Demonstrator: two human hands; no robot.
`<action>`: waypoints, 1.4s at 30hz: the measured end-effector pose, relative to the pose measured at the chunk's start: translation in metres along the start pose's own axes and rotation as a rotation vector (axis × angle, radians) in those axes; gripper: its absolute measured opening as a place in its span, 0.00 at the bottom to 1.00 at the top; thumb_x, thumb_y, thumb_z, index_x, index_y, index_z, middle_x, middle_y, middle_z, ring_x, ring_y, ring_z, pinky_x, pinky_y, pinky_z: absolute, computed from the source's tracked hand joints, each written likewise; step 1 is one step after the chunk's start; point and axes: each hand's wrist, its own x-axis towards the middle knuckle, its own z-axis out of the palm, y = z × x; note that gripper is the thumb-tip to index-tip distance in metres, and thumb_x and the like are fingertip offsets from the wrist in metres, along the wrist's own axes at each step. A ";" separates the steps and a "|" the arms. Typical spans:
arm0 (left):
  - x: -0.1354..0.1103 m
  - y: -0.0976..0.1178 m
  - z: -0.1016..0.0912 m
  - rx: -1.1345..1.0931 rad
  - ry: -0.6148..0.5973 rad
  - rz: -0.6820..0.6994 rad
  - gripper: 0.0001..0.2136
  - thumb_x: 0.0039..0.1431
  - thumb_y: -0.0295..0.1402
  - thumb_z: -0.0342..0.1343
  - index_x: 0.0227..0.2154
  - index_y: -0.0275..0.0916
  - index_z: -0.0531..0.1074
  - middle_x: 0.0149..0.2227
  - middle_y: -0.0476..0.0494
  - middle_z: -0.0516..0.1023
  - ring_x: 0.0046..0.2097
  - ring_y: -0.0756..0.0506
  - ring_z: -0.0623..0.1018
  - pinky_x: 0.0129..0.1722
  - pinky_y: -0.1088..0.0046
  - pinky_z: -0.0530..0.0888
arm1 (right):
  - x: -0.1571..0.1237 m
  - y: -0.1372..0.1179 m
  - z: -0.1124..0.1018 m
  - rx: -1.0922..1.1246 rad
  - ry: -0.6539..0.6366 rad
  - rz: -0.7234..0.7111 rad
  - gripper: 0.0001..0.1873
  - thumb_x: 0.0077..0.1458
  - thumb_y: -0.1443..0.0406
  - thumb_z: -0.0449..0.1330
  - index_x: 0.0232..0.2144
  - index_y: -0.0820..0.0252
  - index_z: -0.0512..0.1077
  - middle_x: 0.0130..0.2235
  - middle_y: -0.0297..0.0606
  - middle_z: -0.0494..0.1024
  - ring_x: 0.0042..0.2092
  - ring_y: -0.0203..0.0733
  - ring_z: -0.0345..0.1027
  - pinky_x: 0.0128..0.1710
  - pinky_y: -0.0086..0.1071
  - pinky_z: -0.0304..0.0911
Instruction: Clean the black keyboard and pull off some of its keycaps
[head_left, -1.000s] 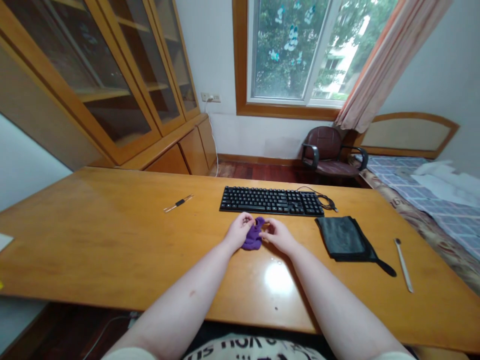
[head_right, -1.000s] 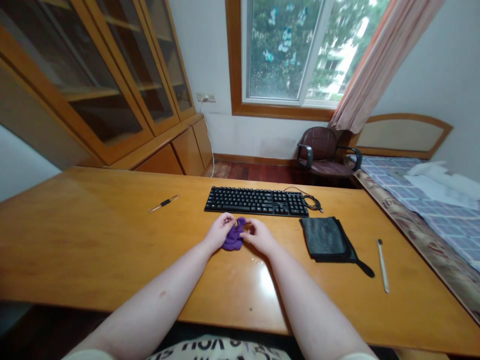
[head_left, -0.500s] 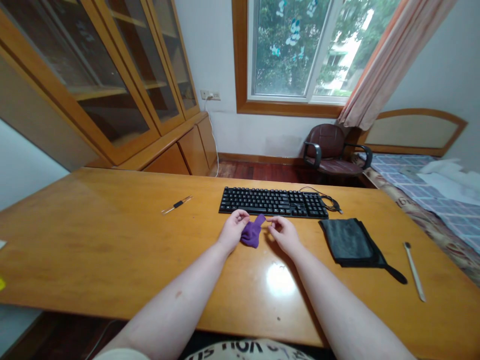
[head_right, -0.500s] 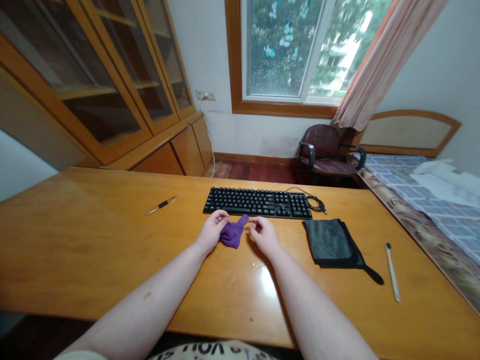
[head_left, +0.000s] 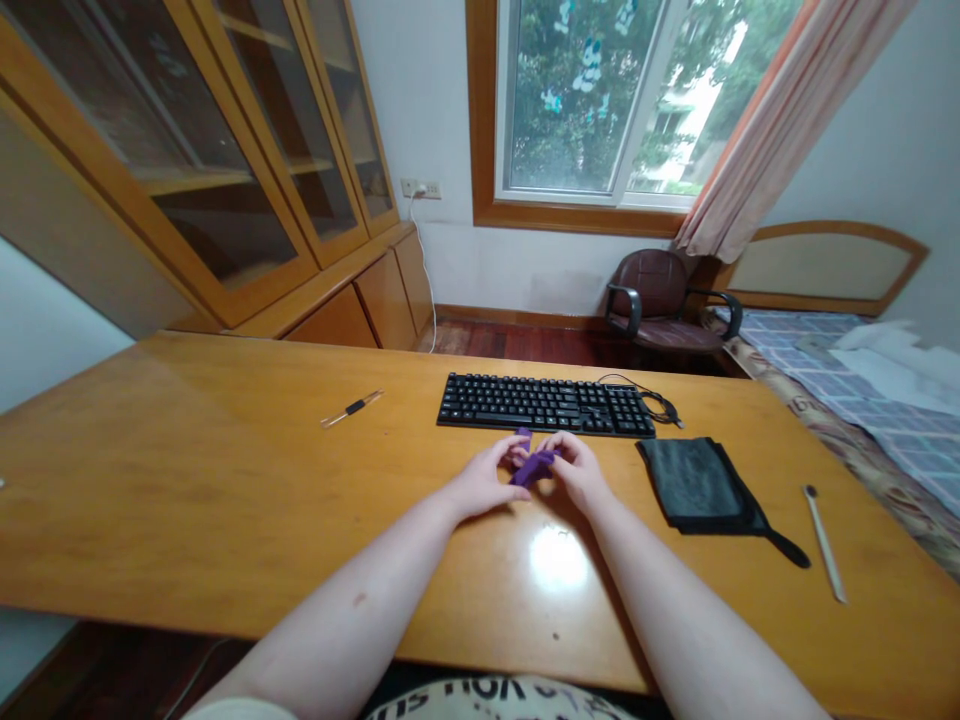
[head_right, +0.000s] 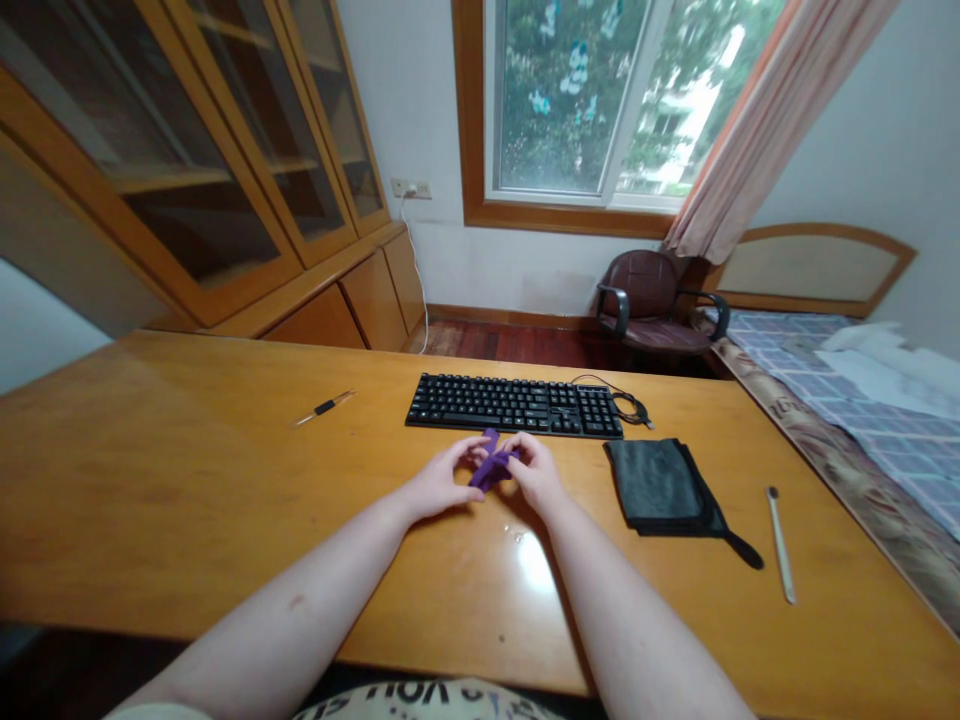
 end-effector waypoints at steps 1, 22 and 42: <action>0.000 0.000 0.001 0.094 0.005 -0.018 0.26 0.39 0.31 0.65 0.46 0.39 0.69 0.40 0.42 0.75 0.41 0.45 0.73 0.45 0.67 0.68 | 0.000 -0.001 -0.001 0.037 0.028 0.045 0.10 0.44 0.61 0.61 0.24 0.58 0.64 0.25 0.31 0.70 0.28 0.36 0.64 0.31 0.31 0.61; 0.006 -0.002 0.003 -0.261 0.149 -0.141 0.15 0.47 0.38 0.58 0.36 0.34 0.71 0.37 0.42 0.77 0.41 0.44 0.74 0.45 0.65 0.68 | 0.002 0.007 0.008 0.072 -0.065 0.091 0.24 0.37 0.63 0.68 0.40 0.56 0.68 0.41 0.39 0.75 0.43 0.44 0.69 0.45 0.39 0.63; 0.005 0.001 0.003 -0.591 0.215 -0.273 0.15 0.44 0.38 0.62 0.33 0.32 0.74 0.34 0.39 0.79 0.38 0.43 0.77 0.47 0.62 0.69 | -0.001 -0.002 0.004 0.119 0.003 0.113 0.44 0.40 0.63 0.67 0.58 0.55 0.53 0.29 0.31 0.75 0.31 0.37 0.68 0.34 0.33 0.64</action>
